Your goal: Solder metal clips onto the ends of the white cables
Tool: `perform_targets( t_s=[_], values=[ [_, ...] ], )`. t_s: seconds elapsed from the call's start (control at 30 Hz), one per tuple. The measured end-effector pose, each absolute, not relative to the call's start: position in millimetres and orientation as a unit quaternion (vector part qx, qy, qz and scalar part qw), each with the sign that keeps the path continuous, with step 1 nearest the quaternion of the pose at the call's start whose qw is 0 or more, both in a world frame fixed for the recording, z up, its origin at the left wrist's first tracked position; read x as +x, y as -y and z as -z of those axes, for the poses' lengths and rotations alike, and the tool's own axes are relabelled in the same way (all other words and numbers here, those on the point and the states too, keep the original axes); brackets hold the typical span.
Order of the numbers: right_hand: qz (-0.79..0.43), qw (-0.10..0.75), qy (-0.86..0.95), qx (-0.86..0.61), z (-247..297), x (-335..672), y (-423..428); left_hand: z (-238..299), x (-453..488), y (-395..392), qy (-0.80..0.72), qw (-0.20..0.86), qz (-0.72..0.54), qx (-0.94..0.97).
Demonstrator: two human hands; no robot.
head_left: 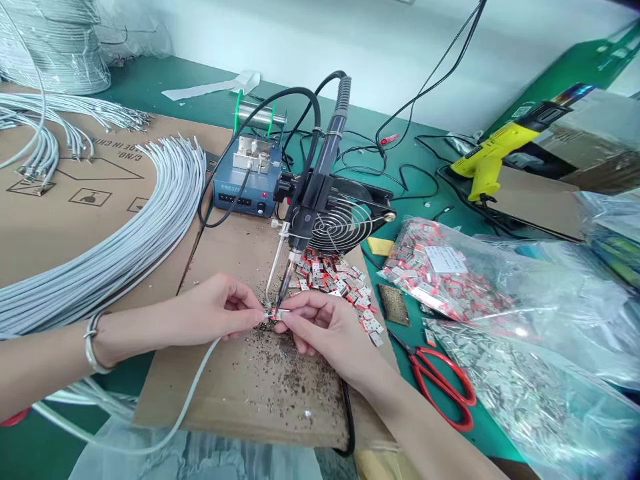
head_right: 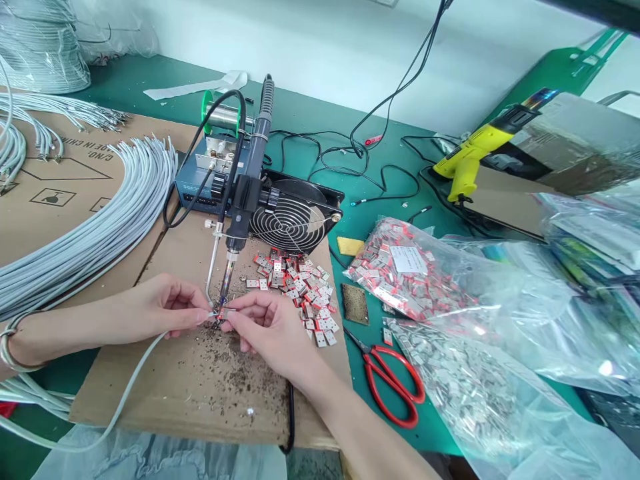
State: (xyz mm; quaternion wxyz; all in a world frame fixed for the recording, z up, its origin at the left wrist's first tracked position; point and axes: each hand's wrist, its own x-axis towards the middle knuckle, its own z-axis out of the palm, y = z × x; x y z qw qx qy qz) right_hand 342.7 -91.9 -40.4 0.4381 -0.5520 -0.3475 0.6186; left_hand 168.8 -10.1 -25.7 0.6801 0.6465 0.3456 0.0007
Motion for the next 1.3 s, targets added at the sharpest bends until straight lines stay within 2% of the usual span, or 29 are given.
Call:
perform_targets(
  t_s=[0.23,0.8,1.3],
  values=[
    [-0.618,0.435,0.351,-0.553,39.7,342.3,91.4,23.5,174.4,14.5,-0.389,0.646,-0.044,0.655],
    [-0.636,0.435,0.324,-0.549,38.0,343.6,90.8,24.7,176.8,15.3,-0.400,0.603,-0.056,0.688],
    [-0.653,0.453,0.327,-0.511,39.4,348.0,92.7,24.6,177.5,21.0,-0.410,0.609,-0.063,0.676]
  ],
)
